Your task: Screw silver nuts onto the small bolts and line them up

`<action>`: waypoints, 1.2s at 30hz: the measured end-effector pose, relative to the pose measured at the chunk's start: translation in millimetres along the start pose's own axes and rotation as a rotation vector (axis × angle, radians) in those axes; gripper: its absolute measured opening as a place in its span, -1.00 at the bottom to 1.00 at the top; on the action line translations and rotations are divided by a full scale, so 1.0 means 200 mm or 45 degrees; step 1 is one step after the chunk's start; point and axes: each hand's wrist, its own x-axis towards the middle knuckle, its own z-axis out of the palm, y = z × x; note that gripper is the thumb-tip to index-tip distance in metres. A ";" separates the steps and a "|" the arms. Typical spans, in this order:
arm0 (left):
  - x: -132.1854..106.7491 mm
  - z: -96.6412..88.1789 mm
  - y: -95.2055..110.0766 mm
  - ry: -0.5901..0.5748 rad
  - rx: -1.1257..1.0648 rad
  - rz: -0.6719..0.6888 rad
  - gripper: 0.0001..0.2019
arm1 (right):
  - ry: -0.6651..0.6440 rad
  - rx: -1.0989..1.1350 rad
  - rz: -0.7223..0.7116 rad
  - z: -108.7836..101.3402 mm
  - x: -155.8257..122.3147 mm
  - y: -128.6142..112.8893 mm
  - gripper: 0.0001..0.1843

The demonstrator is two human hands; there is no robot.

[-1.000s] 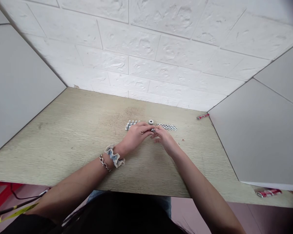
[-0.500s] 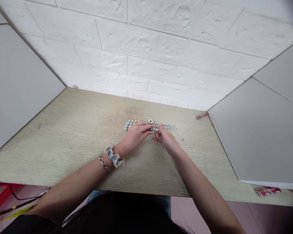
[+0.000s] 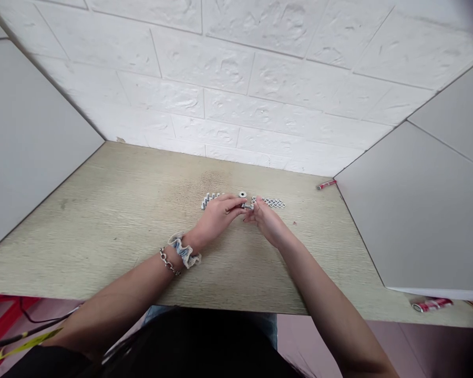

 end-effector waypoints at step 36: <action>0.00 -0.02 0.02 -0.045 -0.030 -0.105 -0.81 | -0.194 -0.153 -0.135 -0.11 0.02 0.00 -0.74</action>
